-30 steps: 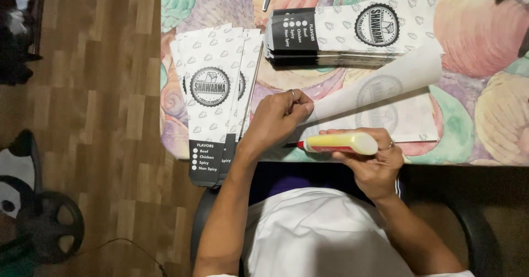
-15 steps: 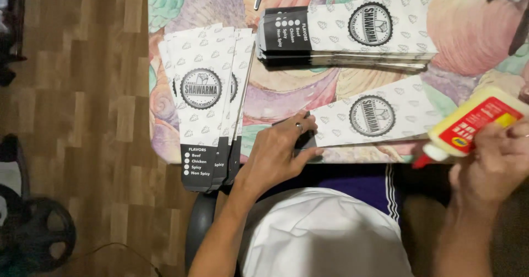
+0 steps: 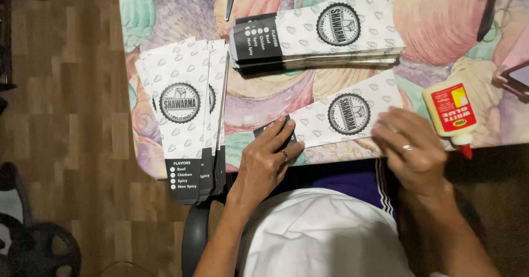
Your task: Applying glue to paper shawarma sleeves and folding them to assemble the packaging.
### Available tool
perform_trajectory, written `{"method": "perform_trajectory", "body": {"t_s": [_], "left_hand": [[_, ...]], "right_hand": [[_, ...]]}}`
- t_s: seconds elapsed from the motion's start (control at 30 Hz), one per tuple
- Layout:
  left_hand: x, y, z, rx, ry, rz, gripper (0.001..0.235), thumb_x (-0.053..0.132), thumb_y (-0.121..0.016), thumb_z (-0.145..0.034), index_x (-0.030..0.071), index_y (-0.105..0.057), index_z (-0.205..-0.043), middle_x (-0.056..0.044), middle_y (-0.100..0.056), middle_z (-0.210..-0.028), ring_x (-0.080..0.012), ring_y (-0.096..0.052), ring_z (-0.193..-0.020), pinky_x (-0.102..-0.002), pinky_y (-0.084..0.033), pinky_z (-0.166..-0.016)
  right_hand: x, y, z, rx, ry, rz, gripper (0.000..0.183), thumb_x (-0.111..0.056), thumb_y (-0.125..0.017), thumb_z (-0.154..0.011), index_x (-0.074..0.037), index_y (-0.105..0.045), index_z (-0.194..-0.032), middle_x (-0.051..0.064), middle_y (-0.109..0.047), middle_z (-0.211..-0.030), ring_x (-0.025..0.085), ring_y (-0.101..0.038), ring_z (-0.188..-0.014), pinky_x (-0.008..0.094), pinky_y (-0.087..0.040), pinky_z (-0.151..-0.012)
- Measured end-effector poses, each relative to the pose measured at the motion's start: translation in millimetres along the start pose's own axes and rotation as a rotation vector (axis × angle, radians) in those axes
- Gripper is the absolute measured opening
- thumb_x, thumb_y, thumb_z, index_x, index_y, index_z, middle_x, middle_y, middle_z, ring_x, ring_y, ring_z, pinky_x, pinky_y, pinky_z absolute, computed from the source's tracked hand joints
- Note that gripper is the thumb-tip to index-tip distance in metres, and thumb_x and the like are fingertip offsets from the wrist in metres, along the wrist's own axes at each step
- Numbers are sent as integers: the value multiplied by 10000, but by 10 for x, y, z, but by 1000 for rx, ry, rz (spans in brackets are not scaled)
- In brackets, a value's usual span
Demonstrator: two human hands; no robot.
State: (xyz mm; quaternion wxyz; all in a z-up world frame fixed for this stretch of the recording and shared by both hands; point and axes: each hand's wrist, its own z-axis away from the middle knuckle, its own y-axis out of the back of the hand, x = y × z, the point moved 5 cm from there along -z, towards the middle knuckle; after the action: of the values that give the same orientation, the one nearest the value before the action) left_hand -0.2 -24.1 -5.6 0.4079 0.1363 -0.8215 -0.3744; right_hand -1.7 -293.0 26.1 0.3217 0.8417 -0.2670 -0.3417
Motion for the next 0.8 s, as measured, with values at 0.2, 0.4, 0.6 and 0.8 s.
{"method": "perform_trajectory", "body": {"t_s": [0.2, 0.4, 0.6, 0.8], "left_hand": [[9, 2, 19, 62, -21, 41, 250, -10, -744, -960, 66, -715, -1197, -222, -554, -1479, -470, -514, -1416, -577, -503, -1137], [5, 18, 25, 83, -31, 41, 240, 37, -773, -970, 57, -735, -1206, -207, -542, -1487, -456, -517, -1416, -551, -502, -1158], [-27, 51, 45, 58, -34, 109, 269, -48, -655, -1007, 33, -701, -1259, -199, -524, -1508, -472, -491, -1441, -554, -494, -1185], [-46, 33, 66, 68, -42, 136, 254, -37, -643, -1017, 7, -682, -1264, -226, -532, -1492, -486, -474, -1444, -575, -477, -1192]], "right_hand": [[32, -134, 45, -27, 51, -76, 147, 122, -673, -961, 58, -719, -1085, 234, -730, -1176, 482, -690, -1197, 520, -564, -1032], [-15, -154, 28, 65, 66, -50, 124, 138, -749, -926, 86, -724, -1035, 244, -738, -1089, 467, -720, -1110, 534, -581, -994], [13, -167, 81, 75, 72, -32, 120, 133, -742, -934, 73, -724, -1036, 244, -743, -1093, 452, -732, -1097, 528, -587, -988], [71, -151, 115, 14, 136, -63, 144, 61, -649, -983, 101, -711, -1106, 270, -718, -1158, 467, -713, -1136, 525, -583, -995]]}}
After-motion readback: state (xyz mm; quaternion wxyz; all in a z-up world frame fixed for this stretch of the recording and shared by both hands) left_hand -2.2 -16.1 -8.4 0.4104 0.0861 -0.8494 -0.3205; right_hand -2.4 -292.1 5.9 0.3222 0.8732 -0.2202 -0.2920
